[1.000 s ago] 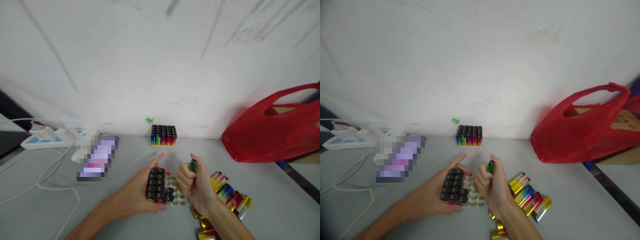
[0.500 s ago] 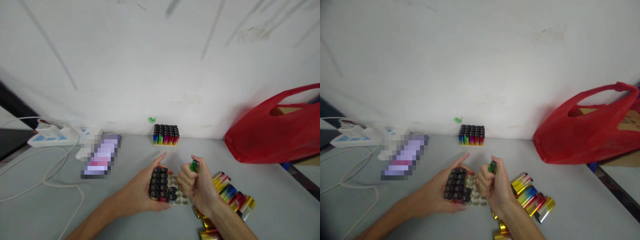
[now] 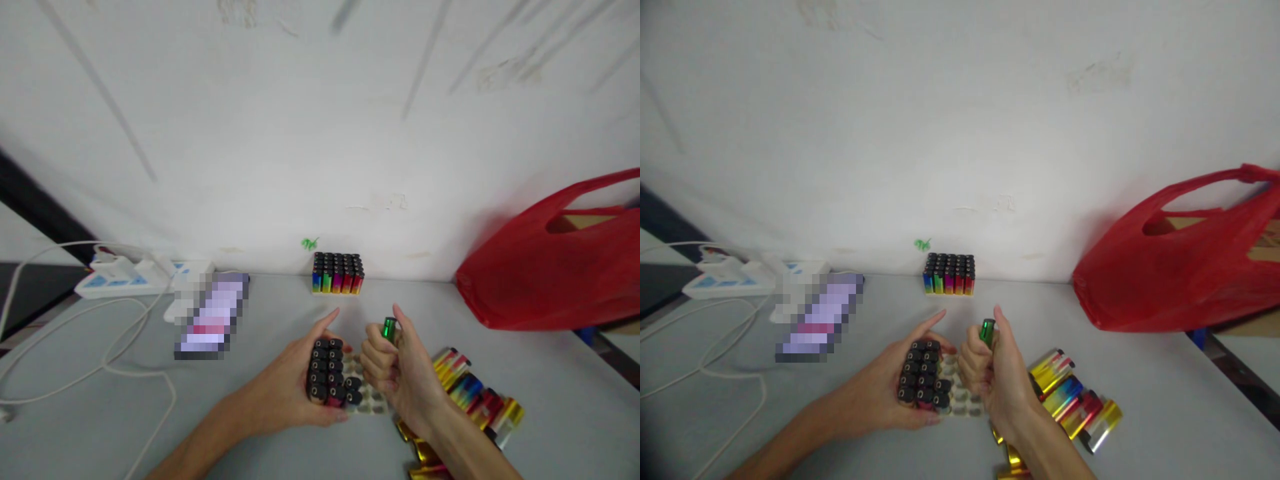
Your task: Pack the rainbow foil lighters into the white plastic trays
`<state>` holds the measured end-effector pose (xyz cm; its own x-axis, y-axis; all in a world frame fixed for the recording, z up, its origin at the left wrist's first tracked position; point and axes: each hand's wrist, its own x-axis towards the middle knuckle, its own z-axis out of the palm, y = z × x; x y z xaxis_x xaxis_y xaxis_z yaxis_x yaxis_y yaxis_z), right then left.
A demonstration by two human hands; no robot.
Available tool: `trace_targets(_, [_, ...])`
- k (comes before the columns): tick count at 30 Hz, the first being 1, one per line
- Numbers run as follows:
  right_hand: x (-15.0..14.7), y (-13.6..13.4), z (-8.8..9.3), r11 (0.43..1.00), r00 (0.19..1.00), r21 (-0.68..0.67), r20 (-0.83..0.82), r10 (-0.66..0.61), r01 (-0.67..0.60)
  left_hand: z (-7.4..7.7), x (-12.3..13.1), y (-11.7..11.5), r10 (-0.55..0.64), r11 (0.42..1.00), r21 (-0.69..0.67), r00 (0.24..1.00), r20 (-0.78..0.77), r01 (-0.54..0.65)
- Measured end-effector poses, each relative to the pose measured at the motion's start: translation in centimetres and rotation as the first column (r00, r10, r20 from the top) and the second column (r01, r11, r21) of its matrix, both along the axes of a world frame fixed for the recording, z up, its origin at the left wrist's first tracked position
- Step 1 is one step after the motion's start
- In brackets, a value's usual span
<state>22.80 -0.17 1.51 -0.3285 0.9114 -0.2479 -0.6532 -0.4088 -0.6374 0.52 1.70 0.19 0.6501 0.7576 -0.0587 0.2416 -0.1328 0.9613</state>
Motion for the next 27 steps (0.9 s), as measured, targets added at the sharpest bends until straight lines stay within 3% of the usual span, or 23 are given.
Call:
trace_targets(3, [-0.3, -0.1, 0.2, 0.995, 0.987, 0.039, 0.132, -0.095, 0.091, -0.1, -0.1, 0.0, 0.003, 1.000, -0.003, 1.000, -0.010, -0.003])
trace_targets(6, [-0.5, -0.2, 0.2, 0.970, 0.934, 0.201, 0.300, -0.196, 0.140, -0.2, -0.2, 0.0, 0.006, 1.000, 0.017, 1.000, -0.018, -0.006])
trace_targets(12, [0.6, 0.0, 0.6, 0.859, 0.682, 0.510, 0.642, -0.349, -0.040, 0.0, -0.1, 0.0, 0.006, 1.000, -0.015, 1.000, 0.007, -0.006])
trace_targets(17, [1.4, -0.1, 1.4, 0.808, 0.558, 0.555, 0.741, -0.373, -0.198, 0.0, -0.1, -0.1, 0.016, 1.000, -0.017, 1.000, 0.018, -0.016])
trace_targets(22, [1.8, -0.1, 1.7, 0.817, 0.570, 0.518, 0.763, -0.306, -0.254, 0.0, 0.0, -0.1, 0.021, 0.999, -0.026, 1.000, 0.017, -0.020])
trace_targets(27, [2.3, -0.3, 2.0, 0.767, 0.519, 0.544, 0.789, -0.329, -0.341, -0.1, 0.0, -0.1, 0.024, 0.997, -0.069, 0.999, 0.030, -0.022])
